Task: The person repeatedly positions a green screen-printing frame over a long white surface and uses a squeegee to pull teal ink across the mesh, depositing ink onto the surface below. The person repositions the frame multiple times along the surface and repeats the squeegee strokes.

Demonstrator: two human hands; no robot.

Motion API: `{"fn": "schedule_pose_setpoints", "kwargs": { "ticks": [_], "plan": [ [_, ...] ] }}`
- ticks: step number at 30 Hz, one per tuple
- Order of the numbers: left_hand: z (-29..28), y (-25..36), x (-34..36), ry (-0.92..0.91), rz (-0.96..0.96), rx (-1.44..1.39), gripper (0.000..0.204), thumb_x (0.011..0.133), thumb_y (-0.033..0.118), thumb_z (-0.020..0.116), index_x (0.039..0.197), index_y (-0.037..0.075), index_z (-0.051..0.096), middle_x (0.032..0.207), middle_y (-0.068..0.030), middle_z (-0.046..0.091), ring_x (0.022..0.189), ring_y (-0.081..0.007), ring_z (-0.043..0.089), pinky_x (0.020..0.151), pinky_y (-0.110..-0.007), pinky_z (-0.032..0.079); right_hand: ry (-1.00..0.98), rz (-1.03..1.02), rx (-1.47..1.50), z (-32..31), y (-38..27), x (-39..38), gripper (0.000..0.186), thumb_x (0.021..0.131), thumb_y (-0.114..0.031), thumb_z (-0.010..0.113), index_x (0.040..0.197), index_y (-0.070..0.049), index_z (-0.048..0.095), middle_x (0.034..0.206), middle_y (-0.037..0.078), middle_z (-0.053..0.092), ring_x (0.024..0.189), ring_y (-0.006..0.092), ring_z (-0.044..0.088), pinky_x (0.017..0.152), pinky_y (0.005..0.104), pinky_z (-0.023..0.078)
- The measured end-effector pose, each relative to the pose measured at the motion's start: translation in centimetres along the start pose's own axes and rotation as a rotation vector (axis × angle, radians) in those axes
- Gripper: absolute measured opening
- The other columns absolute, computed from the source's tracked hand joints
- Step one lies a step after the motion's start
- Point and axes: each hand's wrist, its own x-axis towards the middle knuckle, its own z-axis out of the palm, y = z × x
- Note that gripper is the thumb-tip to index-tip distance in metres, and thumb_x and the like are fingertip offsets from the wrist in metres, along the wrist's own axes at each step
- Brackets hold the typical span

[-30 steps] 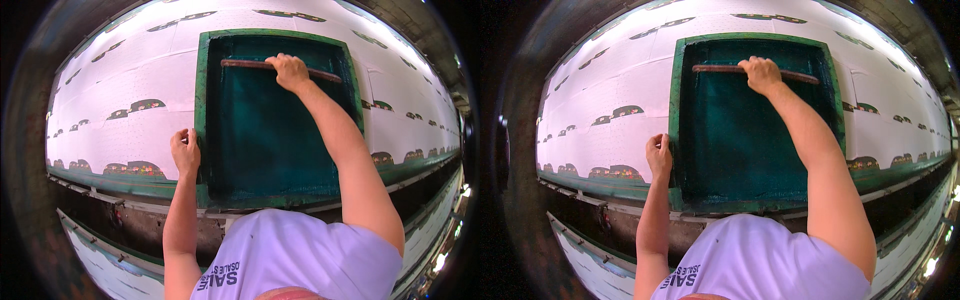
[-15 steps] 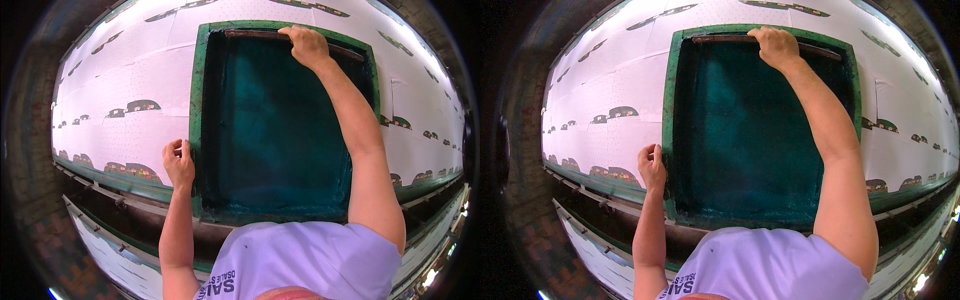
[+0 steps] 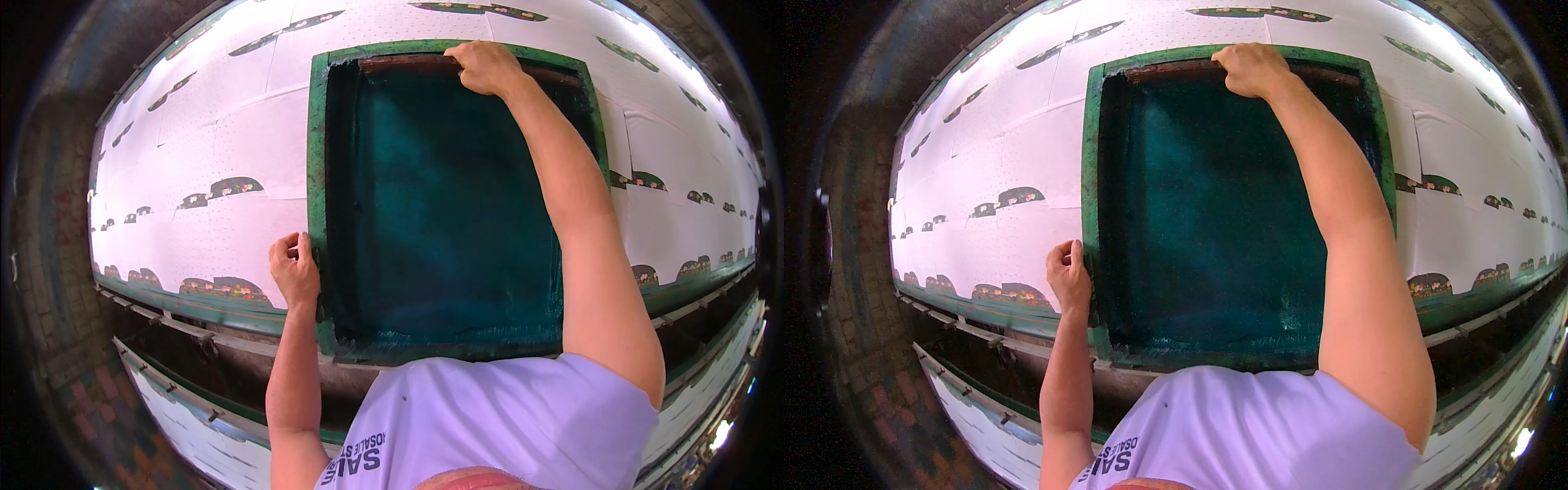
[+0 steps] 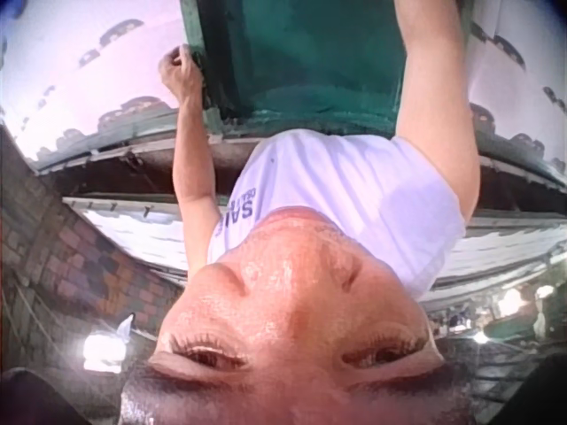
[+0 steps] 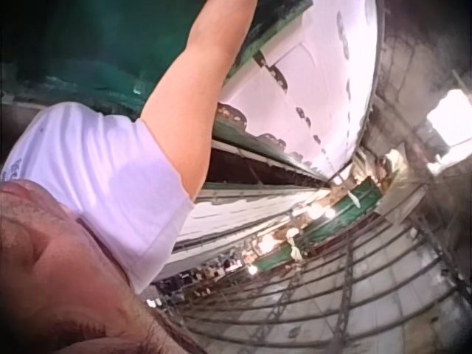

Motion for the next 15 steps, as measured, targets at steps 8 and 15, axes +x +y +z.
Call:
{"fn": "schedule_pose_setpoints", "kwargs": {
  "ticks": [8, 15],
  "plan": [
    [0.0, -1.6, 0.7, -0.038, 0.085, -0.046, 0.036, 0.105, 0.033, 0.074, 0.108, -0.003, 0.078, 0.107, -0.0201, 0.075, 0.097, -0.0336, 0.072, 0.090, -0.044, 0.057, -0.210, -0.081, 0.055, -3.6, -5.4, -9.7, 0.048, 0.094, -0.004, 0.062, 0.137, -0.019, 0.078, 0.123, 0.015, 0.082, 0.116, 0.0360, 0.077, 0.104, 0.0528, 0.061],
    [0.1, -1.8, 0.9, -0.088, 0.159, -0.135, 0.039, 0.104, 0.035, 0.074, 0.106, -0.003, 0.079, 0.106, -0.0213, 0.076, 0.106, -0.0363, 0.071, 0.096, -0.046, 0.055, -0.273, -0.063, 0.150, -4.5, -11.5, -23.4, 0.047, 0.087, -0.004, 0.063, 0.127, -0.021, 0.081, 0.113, 0.017, 0.082, 0.109, 0.0373, 0.078, 0.098, 0.0533, 0.061]
  ]
}}
